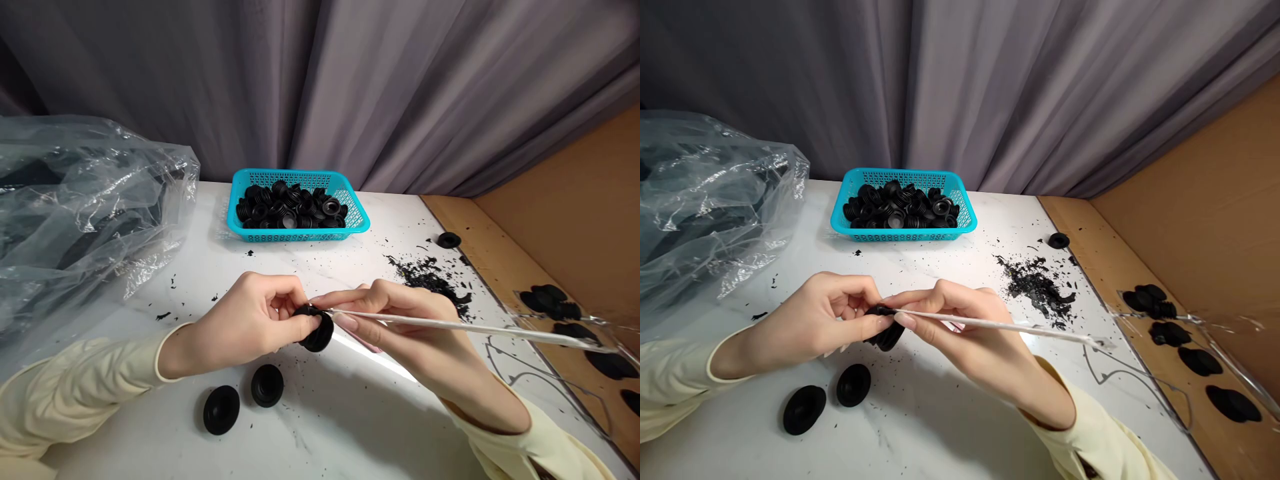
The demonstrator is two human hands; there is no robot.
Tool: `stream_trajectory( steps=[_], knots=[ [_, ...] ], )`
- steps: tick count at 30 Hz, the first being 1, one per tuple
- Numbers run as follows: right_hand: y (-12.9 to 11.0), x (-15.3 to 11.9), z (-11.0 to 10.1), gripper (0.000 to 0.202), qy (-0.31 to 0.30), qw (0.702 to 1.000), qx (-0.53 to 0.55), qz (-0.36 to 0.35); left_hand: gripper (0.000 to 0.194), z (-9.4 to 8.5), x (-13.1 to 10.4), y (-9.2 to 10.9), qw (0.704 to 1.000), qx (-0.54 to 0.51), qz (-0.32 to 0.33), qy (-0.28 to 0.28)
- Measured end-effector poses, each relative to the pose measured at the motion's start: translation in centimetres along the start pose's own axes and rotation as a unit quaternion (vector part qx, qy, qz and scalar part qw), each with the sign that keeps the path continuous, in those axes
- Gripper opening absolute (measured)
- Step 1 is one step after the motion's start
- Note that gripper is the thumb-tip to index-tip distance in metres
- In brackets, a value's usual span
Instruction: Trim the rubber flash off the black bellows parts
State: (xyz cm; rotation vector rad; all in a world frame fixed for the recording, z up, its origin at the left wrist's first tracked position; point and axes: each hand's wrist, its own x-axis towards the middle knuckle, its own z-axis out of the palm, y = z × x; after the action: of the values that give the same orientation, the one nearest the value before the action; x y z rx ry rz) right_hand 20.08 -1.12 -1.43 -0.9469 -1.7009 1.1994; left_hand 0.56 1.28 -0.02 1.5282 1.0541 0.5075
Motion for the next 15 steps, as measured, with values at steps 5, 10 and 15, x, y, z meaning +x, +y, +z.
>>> stream_trajectory(
  steps=[5,10,15],
  knots=[
    [0.34,-0.03,0.18,0.022,0.008,1.000,-0.017,-0.012,0.014,0.07,0.09,0.04,1.000,-0.004,-0.009,0.002],
    [0.71,-0.15,0.44,0.022,0.020,0.998,-0.042,-0.043,0.015,0.10,0.10,-0.09,1.000,-0.018,-0.022,0.003],
    [0.92,-0.34,0.45,0.019,0.029,0.995,-0.067,-0.065,0.017,0.12,0.00,-0.02,0.999,-0.017,-0.029,0.008]
  ],
)
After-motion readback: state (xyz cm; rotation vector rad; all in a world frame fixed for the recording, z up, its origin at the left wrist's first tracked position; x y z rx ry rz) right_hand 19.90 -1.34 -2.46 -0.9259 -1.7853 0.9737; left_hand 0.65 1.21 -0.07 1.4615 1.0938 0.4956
